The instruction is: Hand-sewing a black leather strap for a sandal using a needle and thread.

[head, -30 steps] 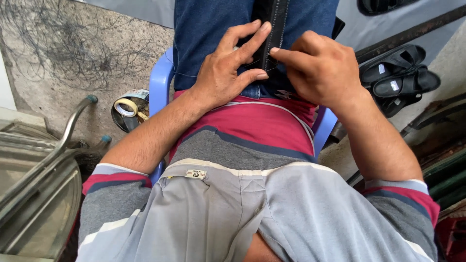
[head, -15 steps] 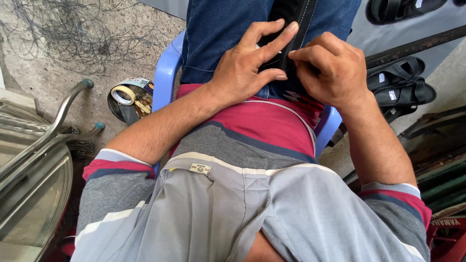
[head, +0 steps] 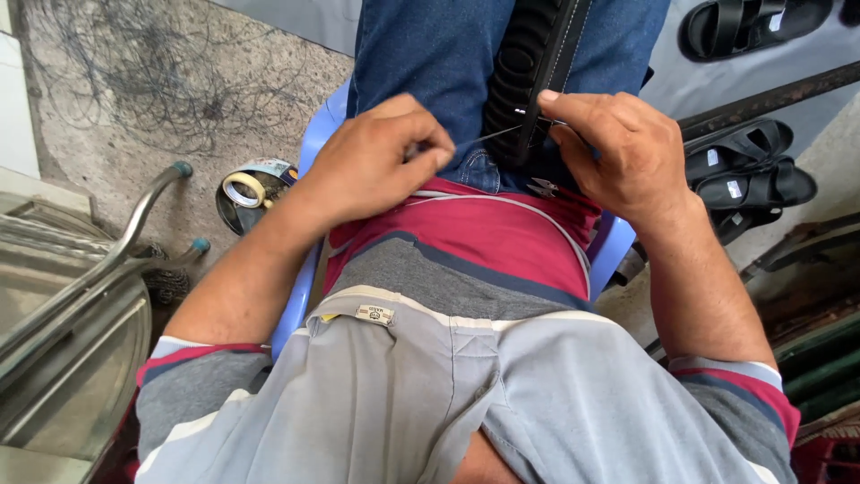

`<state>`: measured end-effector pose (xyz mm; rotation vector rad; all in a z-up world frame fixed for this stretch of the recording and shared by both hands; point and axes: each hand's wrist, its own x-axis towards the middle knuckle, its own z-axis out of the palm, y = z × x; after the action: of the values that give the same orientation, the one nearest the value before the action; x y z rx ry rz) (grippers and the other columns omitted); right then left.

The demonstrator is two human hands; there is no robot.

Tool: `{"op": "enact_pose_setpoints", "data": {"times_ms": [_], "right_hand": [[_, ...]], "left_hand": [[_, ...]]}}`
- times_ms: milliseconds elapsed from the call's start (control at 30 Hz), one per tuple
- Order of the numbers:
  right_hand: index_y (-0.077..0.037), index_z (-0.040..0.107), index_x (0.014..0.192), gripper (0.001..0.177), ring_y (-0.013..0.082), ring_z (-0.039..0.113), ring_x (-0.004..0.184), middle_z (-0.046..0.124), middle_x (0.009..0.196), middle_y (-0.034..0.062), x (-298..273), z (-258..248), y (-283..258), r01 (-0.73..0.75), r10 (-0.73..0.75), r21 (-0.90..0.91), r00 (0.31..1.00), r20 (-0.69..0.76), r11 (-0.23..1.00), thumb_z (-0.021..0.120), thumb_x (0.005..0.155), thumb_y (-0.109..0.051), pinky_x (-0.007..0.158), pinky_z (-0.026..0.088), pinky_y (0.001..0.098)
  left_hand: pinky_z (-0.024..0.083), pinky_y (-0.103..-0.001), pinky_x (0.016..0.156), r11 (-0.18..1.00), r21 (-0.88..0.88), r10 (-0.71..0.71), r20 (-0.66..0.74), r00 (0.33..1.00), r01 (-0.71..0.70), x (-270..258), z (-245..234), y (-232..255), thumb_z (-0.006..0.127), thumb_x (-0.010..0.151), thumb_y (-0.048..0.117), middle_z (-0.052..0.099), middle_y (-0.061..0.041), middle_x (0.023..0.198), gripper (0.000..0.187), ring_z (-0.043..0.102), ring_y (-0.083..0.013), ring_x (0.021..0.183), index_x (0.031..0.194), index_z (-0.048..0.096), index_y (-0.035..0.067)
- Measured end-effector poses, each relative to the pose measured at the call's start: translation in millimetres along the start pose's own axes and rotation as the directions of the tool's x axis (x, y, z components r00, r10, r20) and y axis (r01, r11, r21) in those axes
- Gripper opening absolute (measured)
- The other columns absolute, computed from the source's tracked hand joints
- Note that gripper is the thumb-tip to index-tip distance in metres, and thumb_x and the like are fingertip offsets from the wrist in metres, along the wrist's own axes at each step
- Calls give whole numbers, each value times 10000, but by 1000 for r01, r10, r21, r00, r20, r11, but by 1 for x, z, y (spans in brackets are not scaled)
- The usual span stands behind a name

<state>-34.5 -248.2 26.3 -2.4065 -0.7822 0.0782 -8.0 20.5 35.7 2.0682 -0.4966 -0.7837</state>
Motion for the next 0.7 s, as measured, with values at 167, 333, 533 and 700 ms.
{"op": "enact_pose_setpoints", "data": {"times_ms": [167, 333, 533, 700], "right_hand": [[-76, 627, 1186, 272, 208, 651, 834, 694, 1069, 44, 1, 1, -3, -14, 14, -97, 1000, 1, 995, 647, 921, -17, 713, 494, 301], [-105, 610, 1214, 315, 219, 648, 819, 696, 1029, 39, 2, 1, -3, -37, 43, -143, 998, 37, 989, 621, 904, -49, 701, 495, 311], [-100, 629, 1165, 238, 203, 655, 804, 696, 1054, 26, 1, 7, -4, -43, 41, -131, 999, -17, 990, 649, 930, -70, 686, 501, 302], [-82, 613, 1181, 254, 228, 622, 746, 694, 1020, 30, -2, 6, -1, -26, 26, -138, 1000, -1, 990, 621, 927, -71, 674, 491, 311]], "left_hand": [[493, -198, 665, 627, -779, 130, 97, 987, -6, 8, 9, 11, 571, 877, 102, 492, -125, 1258, 29, 640, -157, 884, 905, 579, 108], [421, -248, 730, 931, -252, 223, -174, 959, -263, 29, 29, 8, 562, 918, 105, 538, -21, 855, 140, 543, -141, 781, 1027, 627, 164], [466, -461, 596, 996, 84, 16, -86, 996, -9, 34, 32, 20, 560, 822, 144, 654, 61, 841, 294, 638, -276, 756, 1047, 369, 153], [496, -406, 625, 998, 12, 68, -8, 998, -68, 28, 25, 34, 435, 786, 60, 584, -36, 1014, 569, 612, -232, 825, 1306, 266, 215]]}}
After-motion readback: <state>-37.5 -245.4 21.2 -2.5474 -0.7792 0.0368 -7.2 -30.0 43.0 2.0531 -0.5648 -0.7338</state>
